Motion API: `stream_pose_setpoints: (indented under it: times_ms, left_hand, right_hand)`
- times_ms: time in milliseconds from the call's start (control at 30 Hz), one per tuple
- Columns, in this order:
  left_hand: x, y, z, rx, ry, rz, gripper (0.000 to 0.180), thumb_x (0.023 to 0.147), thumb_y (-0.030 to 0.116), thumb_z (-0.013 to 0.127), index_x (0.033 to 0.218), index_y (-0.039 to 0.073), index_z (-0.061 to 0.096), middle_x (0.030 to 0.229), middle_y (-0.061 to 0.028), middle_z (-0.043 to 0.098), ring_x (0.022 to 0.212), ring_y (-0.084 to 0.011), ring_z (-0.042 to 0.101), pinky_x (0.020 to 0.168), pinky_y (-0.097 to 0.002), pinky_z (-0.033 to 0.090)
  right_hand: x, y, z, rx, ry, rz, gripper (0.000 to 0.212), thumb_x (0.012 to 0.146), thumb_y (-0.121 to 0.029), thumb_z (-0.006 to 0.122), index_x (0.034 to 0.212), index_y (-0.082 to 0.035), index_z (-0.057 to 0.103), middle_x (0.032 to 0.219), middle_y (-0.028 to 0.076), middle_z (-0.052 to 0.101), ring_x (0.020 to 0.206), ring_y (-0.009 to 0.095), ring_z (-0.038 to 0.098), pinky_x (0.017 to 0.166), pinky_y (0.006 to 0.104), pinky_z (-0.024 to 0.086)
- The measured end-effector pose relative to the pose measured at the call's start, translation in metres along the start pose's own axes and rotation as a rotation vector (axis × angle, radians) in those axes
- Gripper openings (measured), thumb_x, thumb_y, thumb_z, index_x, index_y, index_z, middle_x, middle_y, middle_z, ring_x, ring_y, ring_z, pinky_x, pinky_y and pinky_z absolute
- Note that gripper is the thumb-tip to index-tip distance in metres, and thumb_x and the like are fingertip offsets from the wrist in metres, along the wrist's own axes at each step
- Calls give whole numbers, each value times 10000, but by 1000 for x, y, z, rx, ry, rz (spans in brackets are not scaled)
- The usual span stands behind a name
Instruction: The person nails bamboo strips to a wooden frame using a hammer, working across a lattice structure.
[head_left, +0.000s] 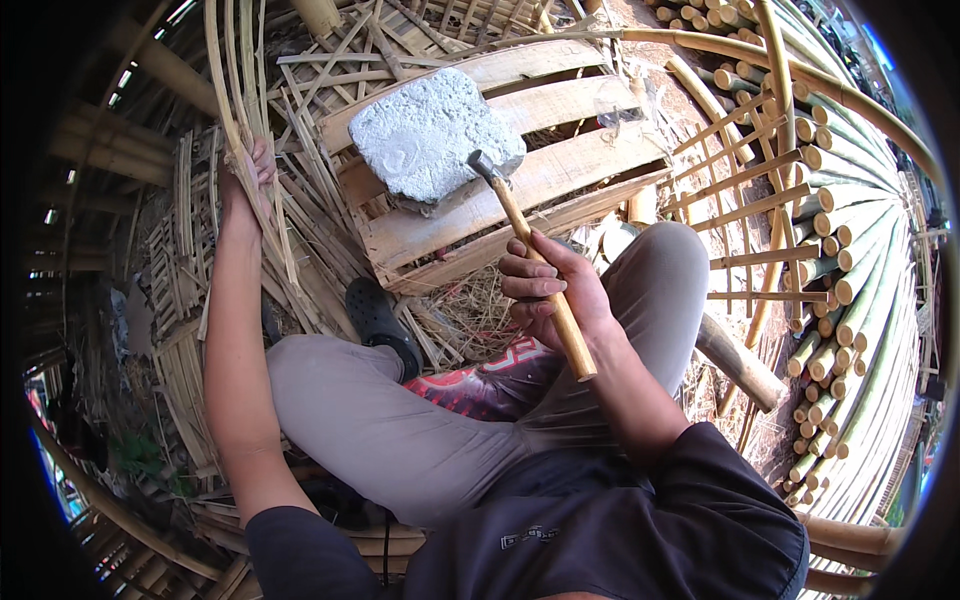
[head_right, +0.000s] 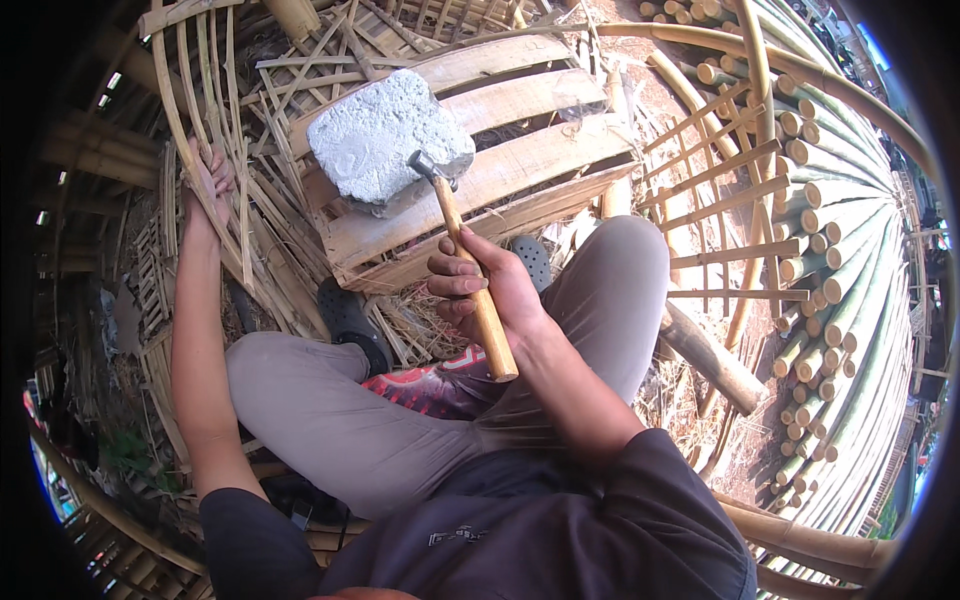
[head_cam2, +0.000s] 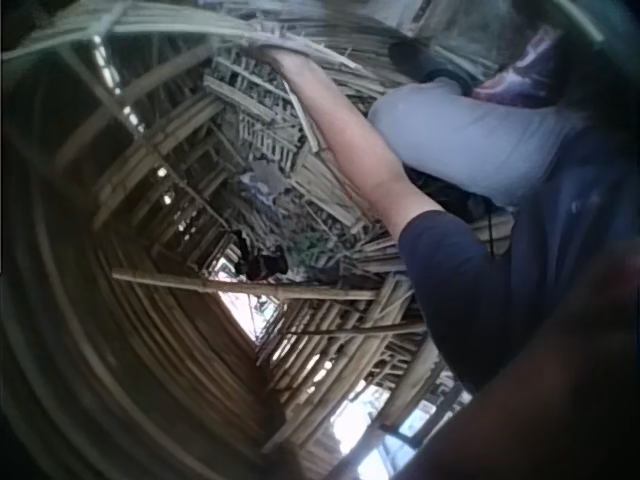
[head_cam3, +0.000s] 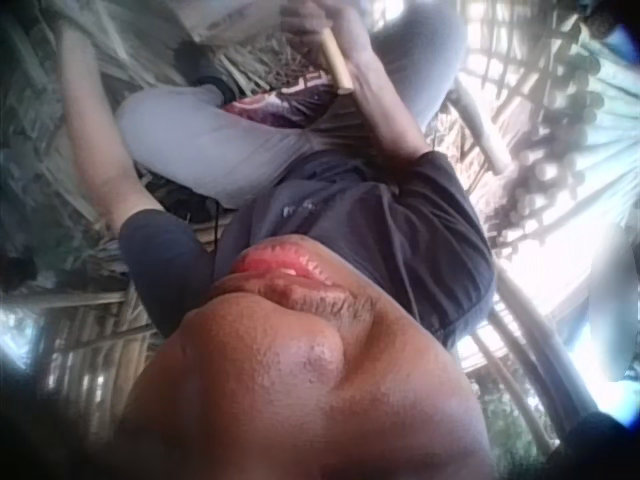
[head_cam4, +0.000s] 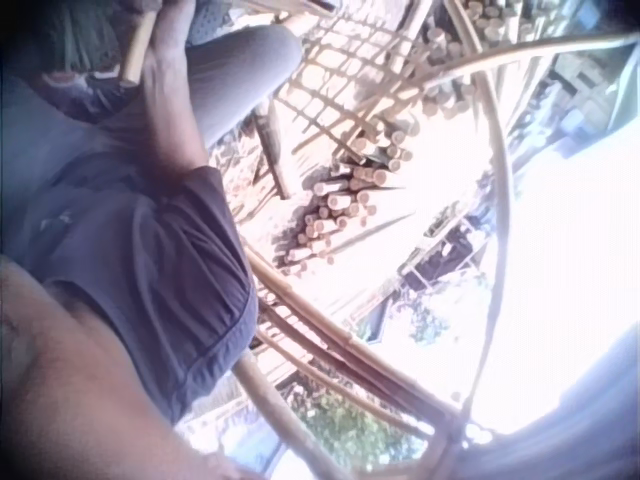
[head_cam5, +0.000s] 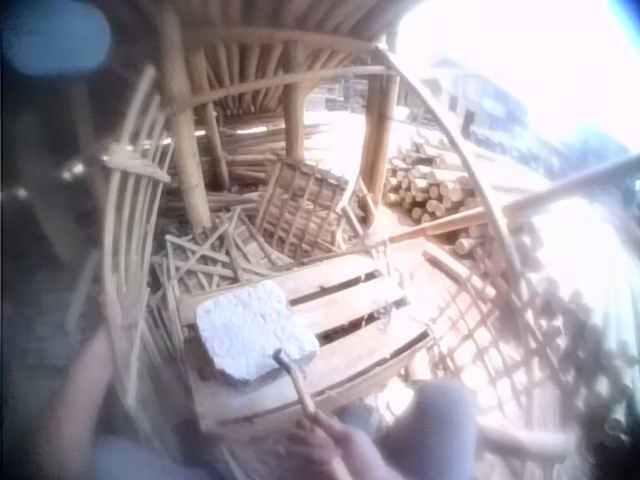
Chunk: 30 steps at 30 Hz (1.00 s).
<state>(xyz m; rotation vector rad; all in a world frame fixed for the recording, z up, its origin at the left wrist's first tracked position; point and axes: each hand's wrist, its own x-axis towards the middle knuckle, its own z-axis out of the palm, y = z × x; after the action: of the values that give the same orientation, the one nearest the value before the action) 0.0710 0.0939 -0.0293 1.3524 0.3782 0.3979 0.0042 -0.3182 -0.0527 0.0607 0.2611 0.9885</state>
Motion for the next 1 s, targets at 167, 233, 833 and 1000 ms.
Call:
stream_pose_setpoints:
  times_ms: [167,233,833,1000]
  left_hand:
    - [-5,5,-30,658,395,39,695,922,669,475,684,35,634,577,-85,551,575,-225,554,577,-373,443]
    - [-3,0,-52,1044,524,131,771,907,696,455,724,-10,707,647,-174,644,680,-334,637,700,-468,490]
    - [-77,38,-41,1696,593,679,554,919,539,538,663,76,700,615,-199,657,599,-371,652,755,-462,425]
    - [-93,42,-54,1744,487,776,476,926,460,592,666,66,647,588,-177,636,564,-343,614,761,-425,379]
  right_hand:
    - [1,-8,7,-156,0,-29,283,1076,-294,376,986,-52,494,680,-43,382,533,33,399,427,203,391]
    - [-2,-14,10,-269,34,-63,274,1077,-296,379,989,-62,491,678,-40,382,539,37,396,429,197,377]
    - [62,-152,3,-2228,719,-647,363,1006,-293,525,919,58,555,741,281,629,670,412,633,629,486,487]
    - [76,-148,-16,-2491,739,-694,349,973,-269,525,936,76,562,814,363,632,823,548,619,742,571,503]
